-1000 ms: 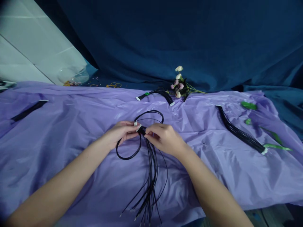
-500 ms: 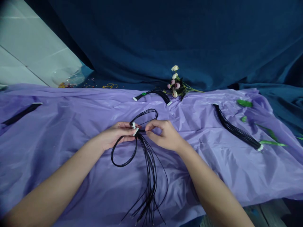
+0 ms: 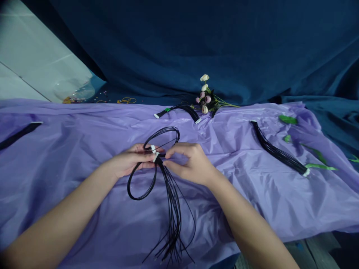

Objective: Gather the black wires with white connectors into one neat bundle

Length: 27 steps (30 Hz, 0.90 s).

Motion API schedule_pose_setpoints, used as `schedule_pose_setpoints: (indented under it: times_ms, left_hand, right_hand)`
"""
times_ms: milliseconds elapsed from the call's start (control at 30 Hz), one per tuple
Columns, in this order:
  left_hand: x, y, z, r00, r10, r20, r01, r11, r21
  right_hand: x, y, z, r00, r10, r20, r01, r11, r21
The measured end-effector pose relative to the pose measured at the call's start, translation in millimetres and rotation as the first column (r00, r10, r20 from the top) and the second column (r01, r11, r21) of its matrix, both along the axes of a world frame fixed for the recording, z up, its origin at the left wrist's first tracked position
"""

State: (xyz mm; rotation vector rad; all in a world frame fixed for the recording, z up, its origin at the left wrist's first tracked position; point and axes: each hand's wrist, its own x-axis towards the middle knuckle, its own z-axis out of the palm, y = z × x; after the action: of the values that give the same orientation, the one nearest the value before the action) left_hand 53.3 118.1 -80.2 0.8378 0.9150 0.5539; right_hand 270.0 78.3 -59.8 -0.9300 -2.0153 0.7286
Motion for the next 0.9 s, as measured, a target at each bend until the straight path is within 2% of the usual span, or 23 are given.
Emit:
schedule_pose_setpoints:
  times_ms: [233,500,733,900]
  left_hand:
    - [-2.3,-0.9,0.7,0.999,-0.028,0.024,0.027,0.998,0.06]
    - [3.0,-3.3,-4.3,0.988,0.059,0.146,-0.055,0.998,-0.031]
    - [5.6,-3.3,-9.2,0.97,0.082,0.231,-0.07,0.996,-0.063]
    - [9.0,-5.8,-3.6,0.971,0.14,0.194,-0.126,0.989,-0.084]
  right_hand:
    - [-5.4,-9.1,9.2,0.998,-0.026,-0.06,0.031,0.997,0.075]
    - [-7.5,-8.6,12.9,0.995,-0.047,-0.086,0.054,0.995,0.084]
    - [-8.4,-6.6,10.2,0.992,-0.068,-0.103,0.078,0.992,0.098]
    - [-10.6,-3.7,3.9,0.99,-0.059,-0.13,0.074,0.991,0.112]
